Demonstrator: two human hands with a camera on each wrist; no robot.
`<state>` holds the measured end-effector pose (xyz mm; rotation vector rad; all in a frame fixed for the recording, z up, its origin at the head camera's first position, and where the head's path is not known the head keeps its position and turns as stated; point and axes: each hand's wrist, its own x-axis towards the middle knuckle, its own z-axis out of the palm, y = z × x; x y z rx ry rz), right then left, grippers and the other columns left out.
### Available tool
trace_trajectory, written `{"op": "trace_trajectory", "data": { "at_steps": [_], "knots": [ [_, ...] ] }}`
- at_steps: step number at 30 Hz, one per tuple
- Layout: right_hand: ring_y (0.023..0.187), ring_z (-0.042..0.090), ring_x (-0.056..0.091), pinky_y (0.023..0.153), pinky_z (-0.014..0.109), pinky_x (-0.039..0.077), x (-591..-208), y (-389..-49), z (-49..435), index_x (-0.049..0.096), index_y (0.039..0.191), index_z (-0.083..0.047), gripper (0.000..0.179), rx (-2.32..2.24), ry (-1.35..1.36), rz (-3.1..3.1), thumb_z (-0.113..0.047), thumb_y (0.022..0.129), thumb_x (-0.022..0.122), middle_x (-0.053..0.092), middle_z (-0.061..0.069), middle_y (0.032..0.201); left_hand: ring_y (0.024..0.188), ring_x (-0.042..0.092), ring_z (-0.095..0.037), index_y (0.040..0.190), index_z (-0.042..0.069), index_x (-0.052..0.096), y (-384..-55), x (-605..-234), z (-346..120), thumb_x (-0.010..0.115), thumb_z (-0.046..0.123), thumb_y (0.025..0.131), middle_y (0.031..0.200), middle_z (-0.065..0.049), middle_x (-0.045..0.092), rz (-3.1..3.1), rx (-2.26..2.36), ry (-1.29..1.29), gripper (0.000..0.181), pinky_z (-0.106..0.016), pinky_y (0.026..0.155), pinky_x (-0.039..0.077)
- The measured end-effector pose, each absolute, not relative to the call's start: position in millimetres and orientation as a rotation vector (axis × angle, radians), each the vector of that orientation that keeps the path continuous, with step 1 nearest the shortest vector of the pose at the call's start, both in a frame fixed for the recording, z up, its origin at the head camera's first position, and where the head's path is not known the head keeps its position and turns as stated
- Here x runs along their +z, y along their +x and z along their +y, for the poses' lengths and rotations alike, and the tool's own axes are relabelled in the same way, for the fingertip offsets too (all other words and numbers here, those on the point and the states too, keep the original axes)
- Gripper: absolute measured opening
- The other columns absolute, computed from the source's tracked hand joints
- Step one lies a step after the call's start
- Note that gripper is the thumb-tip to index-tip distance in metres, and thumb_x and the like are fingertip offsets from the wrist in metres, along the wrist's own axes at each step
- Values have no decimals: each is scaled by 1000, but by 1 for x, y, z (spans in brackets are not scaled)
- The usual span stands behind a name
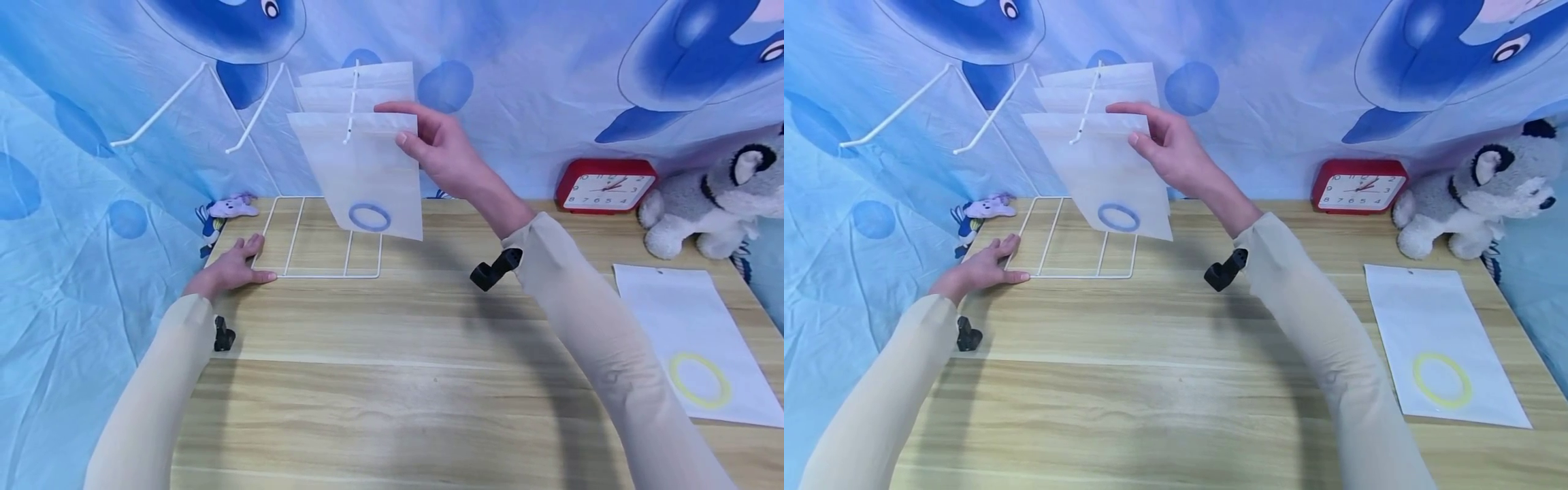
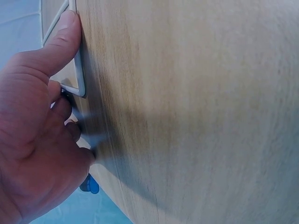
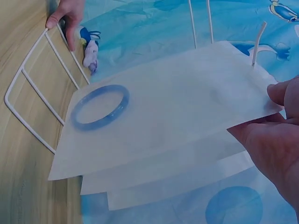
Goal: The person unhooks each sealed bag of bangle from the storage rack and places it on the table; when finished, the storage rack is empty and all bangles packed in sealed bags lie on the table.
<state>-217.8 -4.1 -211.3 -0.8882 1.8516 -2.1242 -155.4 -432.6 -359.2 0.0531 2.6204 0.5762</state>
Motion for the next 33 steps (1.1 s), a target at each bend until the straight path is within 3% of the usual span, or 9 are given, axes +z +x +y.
{"op": "trace_trajectory", "data": {
  "at_steps": [4, 9, 11, 16, 24, 26, 29, 31, 33],
  "knots": [
    [101, 32, 65, 87, 41, 56, -211, -215, -5, 59, 138, -6, 37, -2150, -848, 1832, 2, 104, 47, 60, 20, 107, 144, -13, -52, 157, -1, 0, -155, -360, -432, 73, 46, 89, 161, -27, -9, 2618, 583, 42, 110, -70, 111, 2],
    [68, 24, 56, 74, 33, 55, -210, -210, -5, 62, 137, -13, 36, -2113, -794, 1904, -3, 105, 48, 52, 17, 87, 144, -12, -53, 157, 0, 0, -155, -359, -431, 73, 47, 90, 161, -27, -8, 2620, 574, 46, 110, -70, 111, 2],
    [70, 24, 59, 77, 34, 56, -209, -208, -5, 62, 137, -13, 36, -2116, -788, 1884, -3, 105, 47, 54, 17, 91, 143, -12, -53, 157, -1, -1, -155, -359, -431, 73, 47, 90, 161, -27, -8, 2621, 570, 47, 110, -70, 110, 2],
    [104, 33, 65, 87, 45, 56, -207, -203, -6, 59, 139, -10, 37, -2145, -799, 1784, -2, 105, 45, 58, 20, 108, 143, -13, -52, 157, -1, -1, -155, -359, -432, 73, 46, 90, 161, -27, -9, 2620, 574, 47, 109, -70, 110, 1],
    [102, 34, 65, 85, 43, 57, -205, -194, -3, 60, 138, -10, 38, -2152, -793, 1740, 0, 104, 47, 60, 20, 107, 144, -15, -51, 157, 0, -1, -154, -359, -432, 73, 45, 90, 162, -26, -9, 2621, 591, 47, 110, -71, 110, 0],
    [91, 31, 67, 75, 35, 58, -205, -192, -2, 61, 138, -11, 37, -2137, -793, 1770, -1, 104, 48, 59, 18, 95, 144, -15, -51, 157, 0, -1, -154, -359, -433, 73, 45, 90, 162, -26, -9, 2620, 590, 42, 109, -71, 110, 0],
    [67, 26, 59, 52, 24, 45, -206, -188, -1, 61, 137, -12, 37, -2115, -814, 1814, -1, 104, 50, 55, 14, 82, 144, -13, -52, 157, 0, -1, -154, -360, -433, 73, 45, 90, 162, -26, -8, 2619, 580, 34, 109, -72, 109, 1],
    [57, 25, 50, 45, 25, 30, -207, -185, 0, 61, 137, -11, 37, -2107, -836, 1836, -1, 103, 51, 49, 13, 75, 144, -13, -53, 157, 0, -1, -154, -360, -433, 73, 46, 90, 162, -27, -8, 2619, 570, 34, 110, -72, 109, 2],
    [54, 23, 43, 44, 26, 24, -208, -182, 1, 61, 137, -10, 37, -2110, -861, 1826, -1, 103, 51, 48, 12, 75, 144, -12, -53, 157, 0, -1, -155, -359, -433, 72, 47, 90, 162, -27, -8, 2621, 564, 36, 110, -72, 110, 3]
  ]
}}
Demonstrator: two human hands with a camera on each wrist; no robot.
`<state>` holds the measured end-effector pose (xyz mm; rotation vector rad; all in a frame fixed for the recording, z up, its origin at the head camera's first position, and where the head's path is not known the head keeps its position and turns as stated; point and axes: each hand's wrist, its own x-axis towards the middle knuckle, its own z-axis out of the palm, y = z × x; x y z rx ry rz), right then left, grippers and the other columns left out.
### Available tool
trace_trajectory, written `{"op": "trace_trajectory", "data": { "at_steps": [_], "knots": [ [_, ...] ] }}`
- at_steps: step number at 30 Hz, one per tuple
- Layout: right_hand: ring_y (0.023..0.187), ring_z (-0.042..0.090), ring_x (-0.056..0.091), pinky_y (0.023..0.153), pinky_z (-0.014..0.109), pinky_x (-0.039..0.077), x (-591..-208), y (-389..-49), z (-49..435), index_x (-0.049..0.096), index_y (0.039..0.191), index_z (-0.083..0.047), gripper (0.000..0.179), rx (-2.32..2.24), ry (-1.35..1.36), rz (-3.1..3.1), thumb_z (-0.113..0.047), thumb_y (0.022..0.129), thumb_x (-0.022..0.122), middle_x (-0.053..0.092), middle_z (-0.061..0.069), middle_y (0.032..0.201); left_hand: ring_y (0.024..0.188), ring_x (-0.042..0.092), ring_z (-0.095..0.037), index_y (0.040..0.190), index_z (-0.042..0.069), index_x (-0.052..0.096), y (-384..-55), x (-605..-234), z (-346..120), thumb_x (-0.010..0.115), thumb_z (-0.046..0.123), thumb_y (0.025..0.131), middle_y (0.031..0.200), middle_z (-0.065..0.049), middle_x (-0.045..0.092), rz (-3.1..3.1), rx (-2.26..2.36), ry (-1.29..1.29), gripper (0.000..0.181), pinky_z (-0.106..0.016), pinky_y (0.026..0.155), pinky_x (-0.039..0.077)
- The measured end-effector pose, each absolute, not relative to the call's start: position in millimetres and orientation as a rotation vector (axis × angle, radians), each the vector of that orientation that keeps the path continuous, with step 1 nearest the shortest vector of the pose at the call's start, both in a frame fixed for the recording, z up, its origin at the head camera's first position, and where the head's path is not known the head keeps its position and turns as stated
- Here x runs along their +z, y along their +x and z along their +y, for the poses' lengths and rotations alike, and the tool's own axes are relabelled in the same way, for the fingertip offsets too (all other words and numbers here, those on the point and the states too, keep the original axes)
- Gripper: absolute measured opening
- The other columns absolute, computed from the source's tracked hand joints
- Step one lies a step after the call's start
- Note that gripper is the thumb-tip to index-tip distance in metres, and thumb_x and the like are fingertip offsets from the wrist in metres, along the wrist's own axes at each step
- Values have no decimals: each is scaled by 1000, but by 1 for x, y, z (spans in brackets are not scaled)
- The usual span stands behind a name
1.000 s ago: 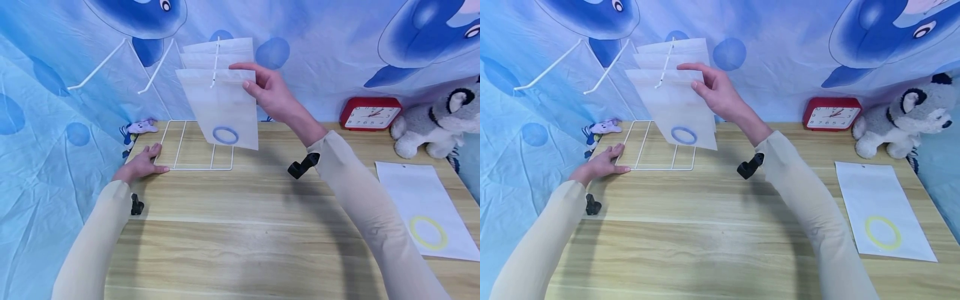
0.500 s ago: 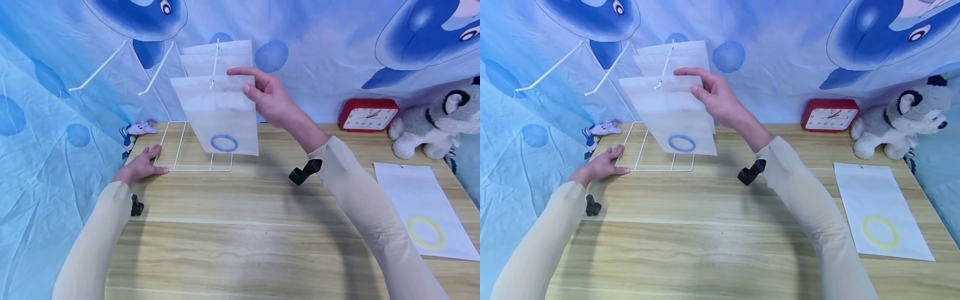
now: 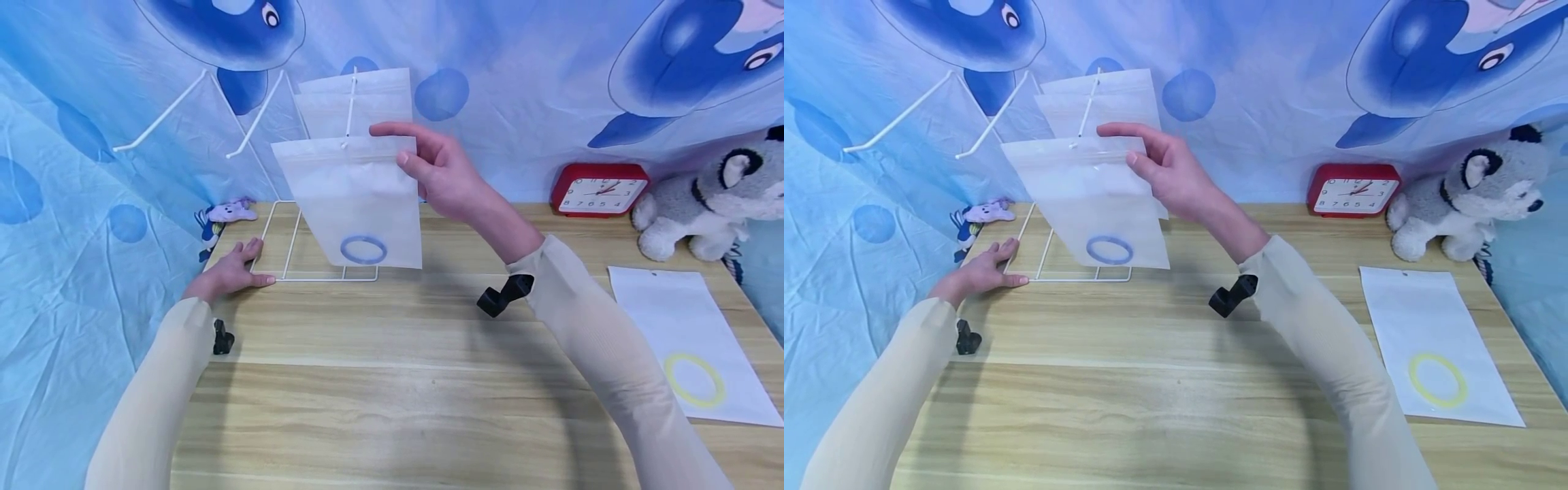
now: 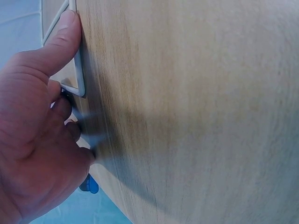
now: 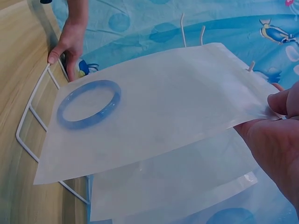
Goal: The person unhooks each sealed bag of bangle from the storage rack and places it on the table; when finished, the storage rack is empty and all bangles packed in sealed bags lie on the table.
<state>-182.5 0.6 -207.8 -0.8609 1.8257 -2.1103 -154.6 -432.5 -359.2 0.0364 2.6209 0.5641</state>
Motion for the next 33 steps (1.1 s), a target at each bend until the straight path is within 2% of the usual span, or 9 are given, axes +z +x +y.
{"op": "trace_trajectory", "data": {
  "at_steps": [5, 6, 8, 10, 12, 15, 20, 27, 33],
  "knots": [
    [46, 19, 27, 43, 25, 17, -206, -176, 3, 62, 136, -11, 36, -2121, -903, 1820, -3, 103, 52, 31, 5, 64, 144, -13, -52, 157, 1, -1, -155, -360, -433, 72, 51, 89, 161, -26, -9, 2614, 569, 38, 112, -72, 109, 1],
    [45, 19, 26, 43, 24, 17, -206, -175, 4, 62, 136, -10, 36, -2127, -920, 1807, -2, 103, 52, 31, 5, 63, 144, -14, -52, 157, 0, -1, -155, -361, -434, 72, 52, 88, 161, -27, -9, 2614, 574, 40, 113, -72, 109, 0],
    [45, 17, 30, 43, 22, 22, -204, -172, 4, 61, 137, -9, 36, -2143, -939, 1771, -1, 103, 51, 38, 5, 65, 144, -14, -52, 157, 0, 0, -155, -362, -435, 73, 52, 88, 161, -27, -9, 2615, 581, 41, 113, -72, 109, 0],
    [55, 19, 48, 48, 21, 34, -201, -170, 6, 60, 137, -6, 36, -2168, -959, 1693, 0, 103, 49, 55, 10, 78, 144, -14, -50, 158, 1, 0, -155, -362, -435, 73, 53, 87, 162, -26, -8, 2614, 595, 33, 114, -72, 109, 0],
    [74, 25, 61, 57, 24, 47, -199, -168, 9, 59, 137, -4, 36, -2181, -979, 1640, 2, 103, 48, 64, 17, 100, 144, -15, -50, 157, 1, 0, -155, -362, -436, 73, 53, 86, 162, -26, -8, 2615, 604, 34, 114, -72, 109, -1],
    [95, 32, 65, 71, 30, 56, -198, -166, 17, 59, 137, -4, 36, -2196, -988, 1596, 2, 103, 47, 62, 19, 117, 144, -16, -50, 158, 4, -1, -156, -362, -436, 72, 53, 87, 162, -24, -10, 2609, 608, 23, 113, -72, 109, -2],
    [104, 32, 65, 82, 38, 58, -201, -163, 40, 64, 132, -6, 37, -2220, -1005, 1538, 5, 103, 45, 61, 19, 121, 143, -14, -52, 157, 4, -4, -157, -363, -436, 71, 52, 89, 161, -25, -11, 2606, 574, 32, 113, -72, 109, 0],
    [100, 26, 64, 78, 31, 58, -210, -160, 83, 67, 129, -8, 34, -2214, -878, 1620, 3, 103, 48, 62, 16, 121, 143, -13, -54, 157, 2, -3, -156, -359, -434, 72, 50, 89, 160, -29, -11, 2610, 564, 29, 112, -72, 109, 1],
    [94, 22, 66, 70, 27, 57, -225, -155, 121, 66, 127, -1, 33, -2259, -840, 1697, 7, 103, 45, 65, 15, 110, 143, -11, -54, 158, 3, -2, -154, -357, -430, 71, 51, 89, 161, -28, -10, 2611, 566, 13, 112, -72, 109, 3]
  ]
}}
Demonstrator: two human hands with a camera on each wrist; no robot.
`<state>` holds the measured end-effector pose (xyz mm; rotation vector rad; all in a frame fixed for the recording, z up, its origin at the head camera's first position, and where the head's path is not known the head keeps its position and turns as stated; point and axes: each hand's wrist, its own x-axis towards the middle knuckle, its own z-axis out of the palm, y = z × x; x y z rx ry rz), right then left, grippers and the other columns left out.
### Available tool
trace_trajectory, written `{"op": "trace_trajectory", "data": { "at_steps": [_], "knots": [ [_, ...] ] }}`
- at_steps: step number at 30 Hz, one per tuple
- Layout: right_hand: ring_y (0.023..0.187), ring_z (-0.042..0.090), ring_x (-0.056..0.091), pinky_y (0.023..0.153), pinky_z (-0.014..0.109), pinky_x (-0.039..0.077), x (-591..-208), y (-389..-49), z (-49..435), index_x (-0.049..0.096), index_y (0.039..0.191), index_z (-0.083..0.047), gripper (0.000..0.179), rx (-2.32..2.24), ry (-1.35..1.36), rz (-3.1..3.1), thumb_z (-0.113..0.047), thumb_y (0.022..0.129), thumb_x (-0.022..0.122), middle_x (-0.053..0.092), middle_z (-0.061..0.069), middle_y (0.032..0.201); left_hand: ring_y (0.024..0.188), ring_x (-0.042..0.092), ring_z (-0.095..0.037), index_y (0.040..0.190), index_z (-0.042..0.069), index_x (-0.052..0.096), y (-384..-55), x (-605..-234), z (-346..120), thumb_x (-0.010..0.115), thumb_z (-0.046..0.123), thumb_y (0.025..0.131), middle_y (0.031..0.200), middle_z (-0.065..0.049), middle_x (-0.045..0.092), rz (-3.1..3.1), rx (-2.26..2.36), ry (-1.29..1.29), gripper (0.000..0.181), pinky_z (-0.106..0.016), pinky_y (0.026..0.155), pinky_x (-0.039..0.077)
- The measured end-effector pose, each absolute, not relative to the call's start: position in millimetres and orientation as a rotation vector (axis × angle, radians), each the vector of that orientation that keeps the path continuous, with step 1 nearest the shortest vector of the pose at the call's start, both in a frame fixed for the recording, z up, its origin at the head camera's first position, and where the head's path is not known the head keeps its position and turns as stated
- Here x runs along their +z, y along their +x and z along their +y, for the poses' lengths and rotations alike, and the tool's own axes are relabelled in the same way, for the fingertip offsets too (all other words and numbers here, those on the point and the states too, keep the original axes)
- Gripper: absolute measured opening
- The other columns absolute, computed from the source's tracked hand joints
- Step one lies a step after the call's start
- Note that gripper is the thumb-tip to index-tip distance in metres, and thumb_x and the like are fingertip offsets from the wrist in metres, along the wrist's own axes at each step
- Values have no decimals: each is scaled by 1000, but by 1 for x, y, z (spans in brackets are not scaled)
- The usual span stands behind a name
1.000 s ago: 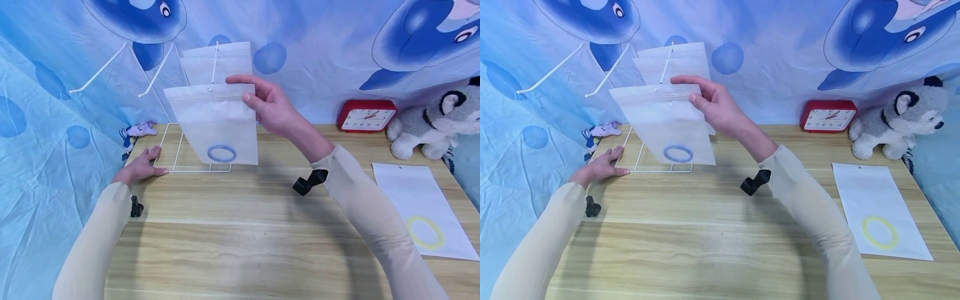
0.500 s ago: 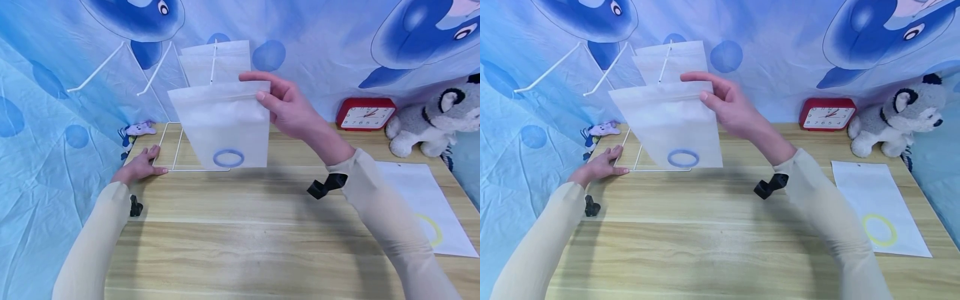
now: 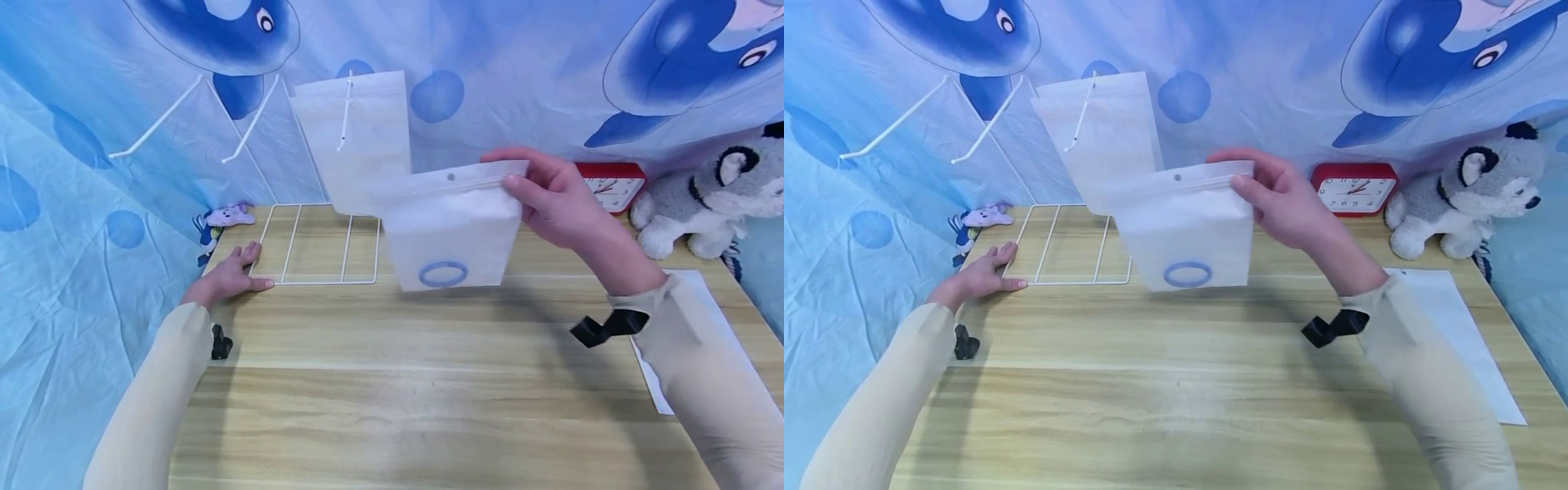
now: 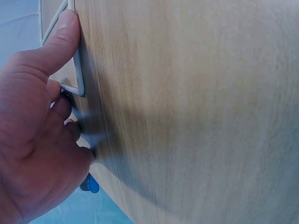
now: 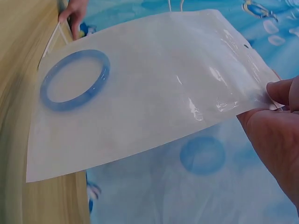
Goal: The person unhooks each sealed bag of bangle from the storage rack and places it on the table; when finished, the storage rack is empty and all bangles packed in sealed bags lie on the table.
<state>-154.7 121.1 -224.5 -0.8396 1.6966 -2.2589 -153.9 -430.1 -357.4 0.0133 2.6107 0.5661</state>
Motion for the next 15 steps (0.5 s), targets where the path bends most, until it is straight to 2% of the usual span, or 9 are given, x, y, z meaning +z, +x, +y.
{"op": "trace_trajectory", "data": {
  "at_steps": [5, 9, 15],
  "knots": [
    [99, 23, 67, 76, 29, 58, -236, -149, 154, 61, 131, 6, 33, -2301, -879, 1695, 9, 103, 43, 66, 16, 119, 144, -11, -53, 158, 4, 0, -156, -365, -434, 73, 59, 84, 162, -27, -9, 2630, 597, 28, 118, -73, 109, 2],
    [99, 23, 68, 77, 28, 58, -246, -145, 179, 59, 131, 10, 34, -2331, -871, 1658, 12, 102, 41, 66, 17, 120, 145, -11, -51, 159, 6, 0, -157, -371, -439, 71, 65, 81, 163, -25, -8, 2636, 599, 33, 120, -72, 109, 3],
    [104, 21, 66, 83, 29, 56, -256, -136, 215, 57, 134, 9, 34, -2329, -742, 1758, 11, 101, 45, 60, 15, 127, 142, -10, -56, 157, 1, 0, -155, -364, -433, 72, 54, 87, 159, -32, -10, 2634, 586, 63, 115, -74, 108, 3]
  ]
}}
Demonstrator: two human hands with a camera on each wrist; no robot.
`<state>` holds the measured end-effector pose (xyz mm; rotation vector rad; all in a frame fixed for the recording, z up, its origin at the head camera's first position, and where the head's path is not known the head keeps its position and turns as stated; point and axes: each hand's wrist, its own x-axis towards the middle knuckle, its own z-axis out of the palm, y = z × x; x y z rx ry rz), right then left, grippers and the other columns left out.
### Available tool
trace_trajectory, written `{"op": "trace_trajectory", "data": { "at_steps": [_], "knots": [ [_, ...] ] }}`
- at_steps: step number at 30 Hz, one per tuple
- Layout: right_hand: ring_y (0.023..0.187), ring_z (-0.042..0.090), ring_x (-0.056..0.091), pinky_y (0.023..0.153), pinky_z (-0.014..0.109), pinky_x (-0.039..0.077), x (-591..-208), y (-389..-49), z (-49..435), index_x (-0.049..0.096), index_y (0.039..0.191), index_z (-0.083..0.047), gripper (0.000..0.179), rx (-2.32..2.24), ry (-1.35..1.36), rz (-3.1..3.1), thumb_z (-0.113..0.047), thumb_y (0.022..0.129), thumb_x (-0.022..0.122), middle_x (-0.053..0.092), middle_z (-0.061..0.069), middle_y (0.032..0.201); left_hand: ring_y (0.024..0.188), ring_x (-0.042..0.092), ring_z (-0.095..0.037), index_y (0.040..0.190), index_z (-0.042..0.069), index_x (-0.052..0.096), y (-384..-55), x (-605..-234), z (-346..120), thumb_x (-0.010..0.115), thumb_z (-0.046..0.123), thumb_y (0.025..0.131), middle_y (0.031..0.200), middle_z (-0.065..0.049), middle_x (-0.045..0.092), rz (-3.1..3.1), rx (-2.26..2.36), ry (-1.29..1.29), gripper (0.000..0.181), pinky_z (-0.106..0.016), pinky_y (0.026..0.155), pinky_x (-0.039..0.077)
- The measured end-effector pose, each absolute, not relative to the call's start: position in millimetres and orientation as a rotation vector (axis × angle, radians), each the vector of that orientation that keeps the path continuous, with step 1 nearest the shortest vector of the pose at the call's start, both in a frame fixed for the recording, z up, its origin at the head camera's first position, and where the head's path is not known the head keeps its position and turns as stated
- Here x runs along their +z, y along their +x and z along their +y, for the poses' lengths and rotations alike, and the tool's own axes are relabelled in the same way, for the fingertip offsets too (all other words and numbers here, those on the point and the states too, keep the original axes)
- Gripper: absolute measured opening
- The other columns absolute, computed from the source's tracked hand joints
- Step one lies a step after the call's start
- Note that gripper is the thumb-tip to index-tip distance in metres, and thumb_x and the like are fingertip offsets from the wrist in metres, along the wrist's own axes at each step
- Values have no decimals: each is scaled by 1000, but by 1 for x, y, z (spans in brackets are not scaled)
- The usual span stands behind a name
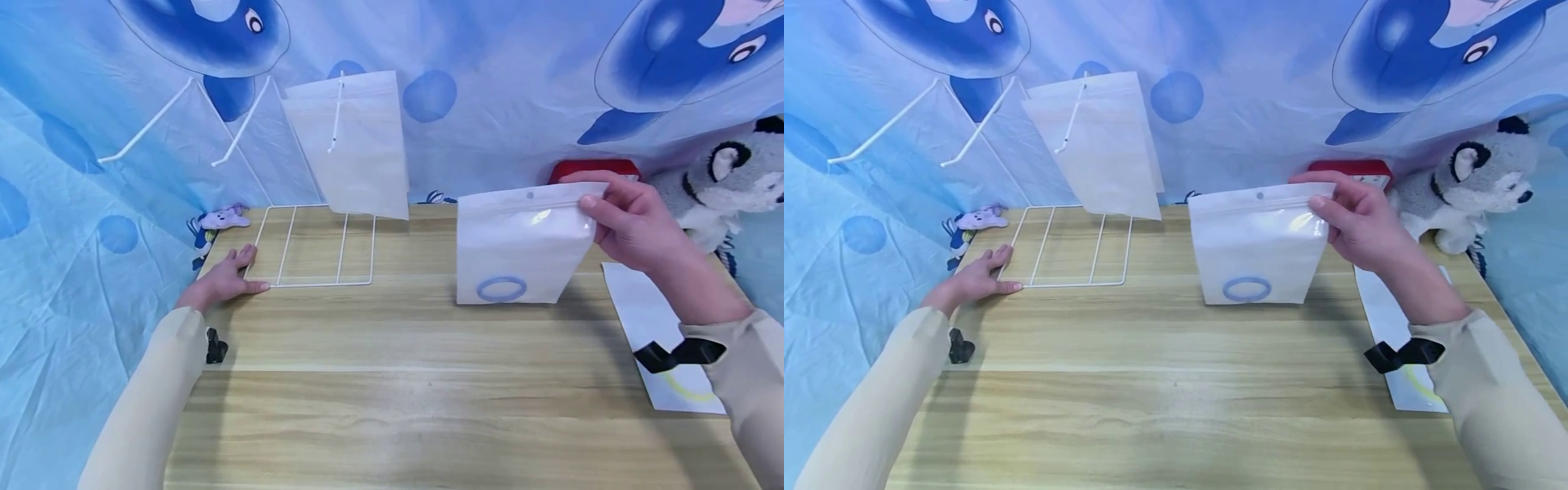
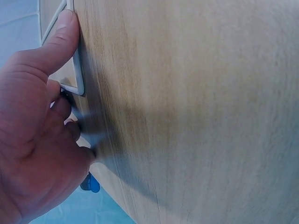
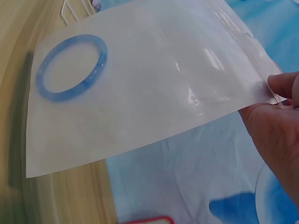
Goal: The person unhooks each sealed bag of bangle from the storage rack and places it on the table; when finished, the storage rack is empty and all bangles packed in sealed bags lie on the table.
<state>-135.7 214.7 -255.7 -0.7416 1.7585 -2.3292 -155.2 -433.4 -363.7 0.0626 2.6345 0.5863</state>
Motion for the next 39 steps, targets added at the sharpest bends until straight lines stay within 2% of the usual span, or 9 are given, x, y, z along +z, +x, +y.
{"op": "trace_trajectory", "data": {
  "at_steps": [4, 10, 19, 25, 31, 36, 39],
  "knots": [
    [106, 22, 65, 83, 30, 55, -261, -131, 235, 53, 137, 10, 37, -2334, -739, 1740, 12, 101, 43, 54, 16, 129, 143, -11, -54, 157, 1, -2, -155, -361, -433, 71, 52, 89, 160, -29, -10, 2628, 555, 51, 112, -73, 109, 3],
    [101, 23, 69, 77, 31, 58, -271, -124, 262, 54, 134, 11, 38, -2405, -741, 1607, 17, 101, 36, 62, 17, 126, 144, -13, -51, 157, 2, -1, -156, -360, -434, 72, 50, 90, 162, -26, -9, 2632, 564, 52, 111, -73, 108, 1],
    [109, 24, 68, 81, 34, 57, -282, -123, 293, 51, 138, 10, 41, -2379, -692, 1536, 16, 102, 32, 64, 16, 130, 143, -11, -54, 157, 1, -2, -156, -358, -434, 71, 51, 89, 160, -31, -10, 2630, 532, 33, 112, -73, 109, 3],
    [100, 17, 70, 76, 28, 58, -290, -138, 302, 60, 136, -1, 37, -2366, -351, 1779, 6, 102, 48, 66, 6, 124, 143, -12, -54, 157, 1, -3, -156, -359, -434, 71, 53, 88, 160, -30, -10, 2628, 542, 37, 113, -72, 109, 3],
    [91, 7, 65, 73, 18, 55, -299, -163, 302, 69, 129, -19, 36, -2261, 76, 1962, -12, 94, 69, 59, -3, 118, 144, -11, -53, 157, 1, 1, -154, -363, -434, 74, 52, 86, 160, -31, -7, 2641, 591, 35, 115, -73, 109, 1],
    [84, 9, 57, 69, 16, 51, -311, -179, 298, 67, 132, -26, 42, -2067, 196, 2160, -26, 90, 72, 53, -2, 112, 143, -11, -55, 156, -2, -1, -155, -361, -429, 72, 49, 89, 160, -31, -8, 2631, 560, 55, 112, -72, 109, 2],
    [90, 7, 59, 74, 15, 52, -319, -188, 297, 61, 140, -26, 50, -1939, 197, 2250, -32, 91, 69, 49, -1, 116, 143, -11, -55, 156, -2, -1, -155, -358, -427, 72, 47, 90, 160, -30, -8, 2631, 548, 58, 111, -72, 110, 4]
  ]
}}
